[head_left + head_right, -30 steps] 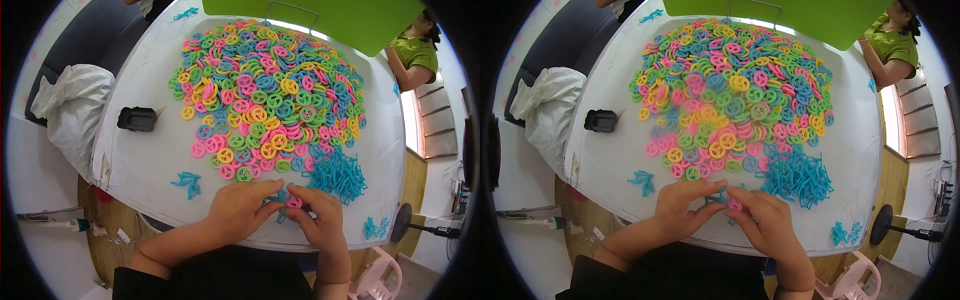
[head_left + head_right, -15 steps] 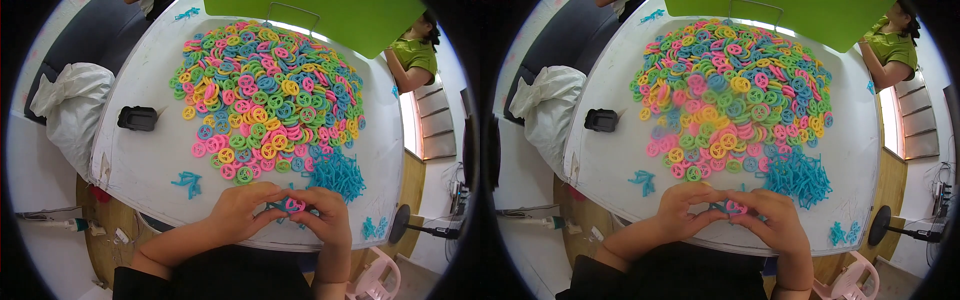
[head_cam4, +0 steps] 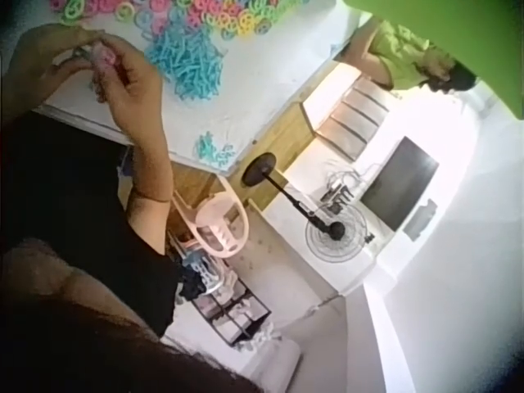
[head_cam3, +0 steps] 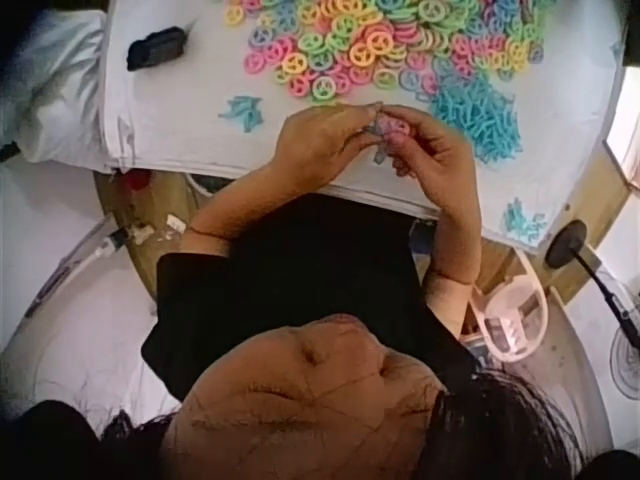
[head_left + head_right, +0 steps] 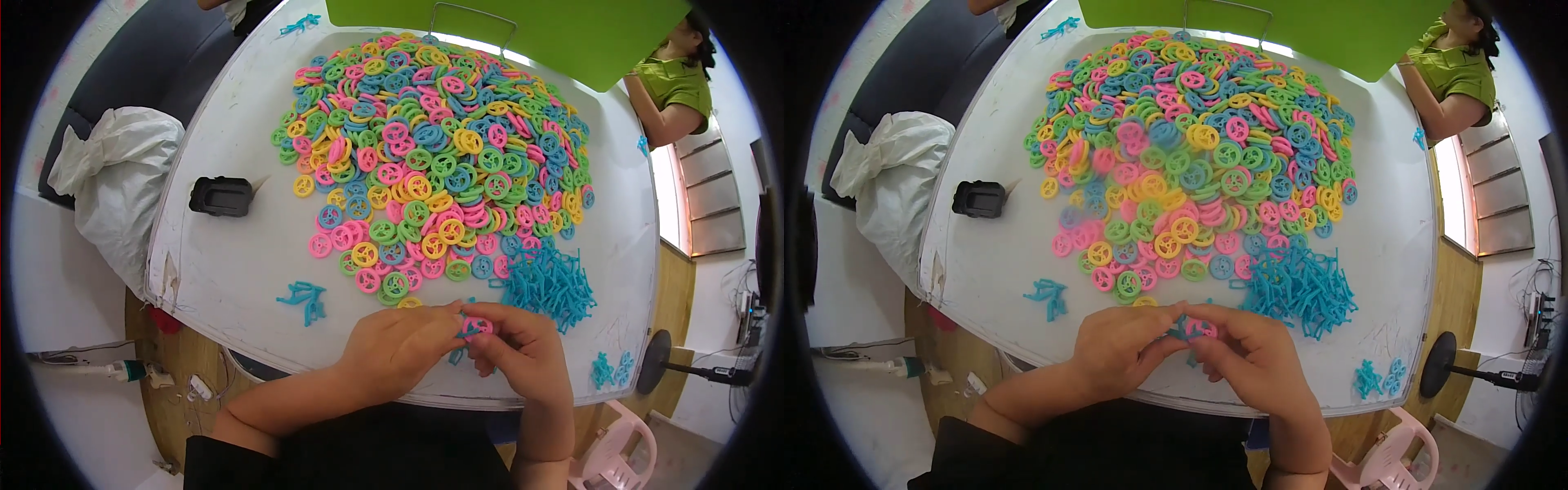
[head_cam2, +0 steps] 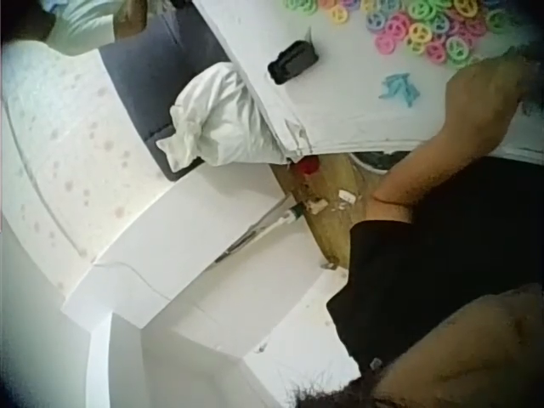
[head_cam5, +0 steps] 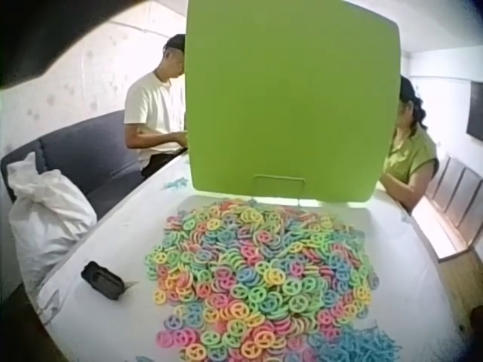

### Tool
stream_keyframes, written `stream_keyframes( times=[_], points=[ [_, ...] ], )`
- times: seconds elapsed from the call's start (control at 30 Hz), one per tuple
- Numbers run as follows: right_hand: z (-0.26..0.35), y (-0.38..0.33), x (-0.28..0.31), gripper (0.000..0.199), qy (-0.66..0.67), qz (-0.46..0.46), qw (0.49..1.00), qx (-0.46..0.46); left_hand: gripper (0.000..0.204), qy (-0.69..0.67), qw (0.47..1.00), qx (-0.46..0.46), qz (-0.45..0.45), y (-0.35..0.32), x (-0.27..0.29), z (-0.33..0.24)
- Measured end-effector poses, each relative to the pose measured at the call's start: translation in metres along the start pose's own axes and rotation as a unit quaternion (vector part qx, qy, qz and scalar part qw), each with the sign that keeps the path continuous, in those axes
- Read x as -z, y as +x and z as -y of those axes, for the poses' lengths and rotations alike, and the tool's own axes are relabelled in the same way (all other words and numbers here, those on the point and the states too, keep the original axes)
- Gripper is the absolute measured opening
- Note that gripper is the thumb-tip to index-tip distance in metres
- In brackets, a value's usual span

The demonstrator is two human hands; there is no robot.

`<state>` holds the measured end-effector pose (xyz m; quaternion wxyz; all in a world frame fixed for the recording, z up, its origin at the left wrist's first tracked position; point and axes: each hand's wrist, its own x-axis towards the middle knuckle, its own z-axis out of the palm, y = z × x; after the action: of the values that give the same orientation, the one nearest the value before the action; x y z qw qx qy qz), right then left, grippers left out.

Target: Connecting and sorting colorful plastic toy links on a workbench.

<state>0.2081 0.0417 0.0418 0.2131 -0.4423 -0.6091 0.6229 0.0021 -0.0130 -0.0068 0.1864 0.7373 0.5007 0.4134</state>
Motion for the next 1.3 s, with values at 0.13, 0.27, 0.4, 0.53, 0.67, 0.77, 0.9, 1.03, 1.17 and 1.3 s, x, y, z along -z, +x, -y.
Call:
stream_keyframes(
  times=[0.13,0.27,0.4,0.53,0.67,0.77,0.9,1.03,1.17,1.3],
  points=[
    [-0.011,0.0,-0.005,0.029,-0.014,-0.041,0.999,0.02,0.045,0.008,0.992,-0.085,-0.089,0.008,-0.008,0.005],
    [-0.009,-0.004,-0.001,0.028,0.027,-0.049,0.998,0.02,0.045,-0.021,0.994,-0.099,-0.048,0.01,0.002,0.002],
    [-0.003,-0.011,0.018,0.03,0.158,-0.005,0.986,-0.059,0.044,-0.069,0.983,-0.167,0.037,0.009,0.007,0.001],
    [-0.01,-0.015,0.023,0.034,0.206,0.032,0.976,-0.056,0.038,-0.044,0.971,-0.234,0.012,0.008,0.004,0.007],
    [-0.01,-0.016,0.009,0.036,0.245,-0.007,0.97,-0.006,0.033,-0.073,0.985,-0.158,-0.006,0.008,0.004,0.001],
    [-0.013,-0.017,0.012,0.037,0.233,-0.002,0.972,-0.022,0.031,-0.102,0.986,-0.132,0.023,0.01,0.008,-0.001],
    [-0.018,-0.013,0.015,0.033,0.226,0.0,0.972,-0.07,0.03,-0.067,0.98,-0.188,0.018,0.01,0.005,0.002],
    [-0.028,-0.013,0.02,0.03,0.261,0.021,0.962,-0.081,0.021,0.009,0.969,-0.241,0.044,0.007,0.01,-0.002],
    [-0.018,-0.021,0.024,0.03,0.275,0.066,0.955,-0.09,0.017,-0.023,0.965,-0.26,-0.01,0.005,0.009,-0.004],
    [-0.001,-0.017,0.028,0.027,0.162,0.068,0.978,-0.108,0.02,-0.057,0.967,-0.248,-0.016,0.008,0.013,0.0]
  ],
)
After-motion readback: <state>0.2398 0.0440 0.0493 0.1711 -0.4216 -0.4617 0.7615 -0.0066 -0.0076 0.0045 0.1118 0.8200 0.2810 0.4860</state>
